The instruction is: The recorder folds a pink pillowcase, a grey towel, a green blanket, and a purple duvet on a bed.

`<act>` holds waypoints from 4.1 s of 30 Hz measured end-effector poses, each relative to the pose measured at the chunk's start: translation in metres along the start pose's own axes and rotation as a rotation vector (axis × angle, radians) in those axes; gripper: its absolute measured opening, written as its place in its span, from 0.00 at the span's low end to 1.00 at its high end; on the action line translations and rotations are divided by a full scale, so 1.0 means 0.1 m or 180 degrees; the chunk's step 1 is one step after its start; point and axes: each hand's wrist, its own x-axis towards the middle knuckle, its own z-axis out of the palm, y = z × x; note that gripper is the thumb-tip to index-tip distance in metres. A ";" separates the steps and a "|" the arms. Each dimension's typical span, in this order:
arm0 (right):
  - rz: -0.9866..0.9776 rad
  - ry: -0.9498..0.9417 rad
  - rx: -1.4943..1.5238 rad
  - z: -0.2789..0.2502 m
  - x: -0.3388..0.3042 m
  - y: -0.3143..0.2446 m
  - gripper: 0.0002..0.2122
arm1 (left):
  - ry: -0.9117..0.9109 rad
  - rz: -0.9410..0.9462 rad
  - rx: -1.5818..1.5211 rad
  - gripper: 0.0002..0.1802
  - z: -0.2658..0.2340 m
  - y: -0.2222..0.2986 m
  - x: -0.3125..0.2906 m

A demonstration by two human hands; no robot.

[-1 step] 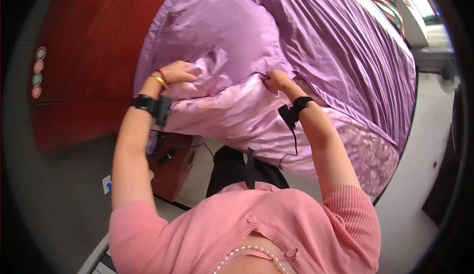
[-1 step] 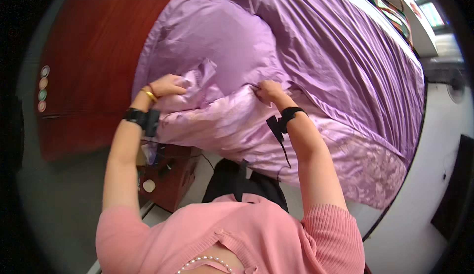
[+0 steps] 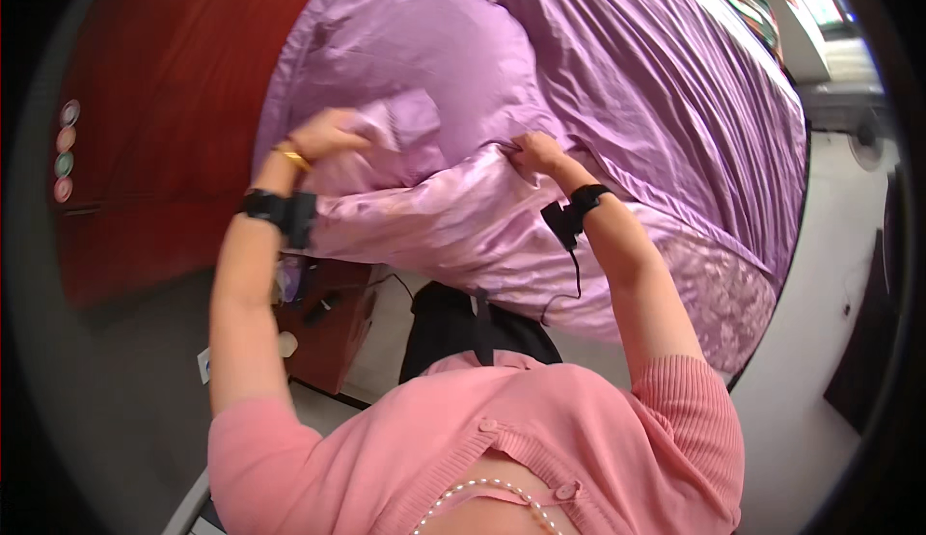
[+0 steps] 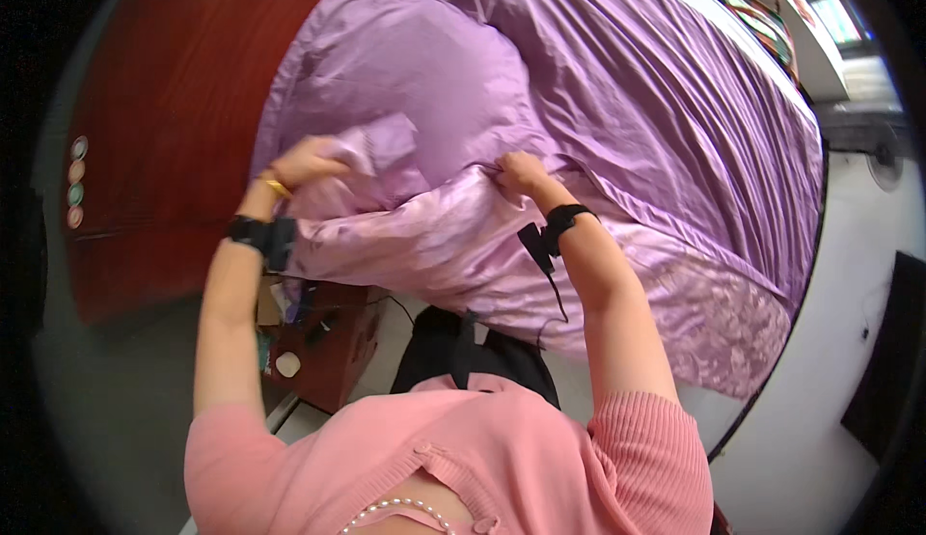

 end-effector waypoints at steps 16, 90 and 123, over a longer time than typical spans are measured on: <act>0.0256 0.2418 0.0102 -0.90 0.60 0.15 0.11 | 0.2947 -0.0690 0.1368 0.39 -1.08 -0.80 0.10; -0.0210 0.0428 0.0278 -0.17 1.35 -1.96 0.36 | 0.2822 -0.0274 0.0315 0.12 -2.11 -0.74 2.45; -0.0054 0.0893 0.0231 0.00 1.37 -1.72 0.36 | 0.1390 0.2208 0.1470 0.03 -1.16 0.55 0.04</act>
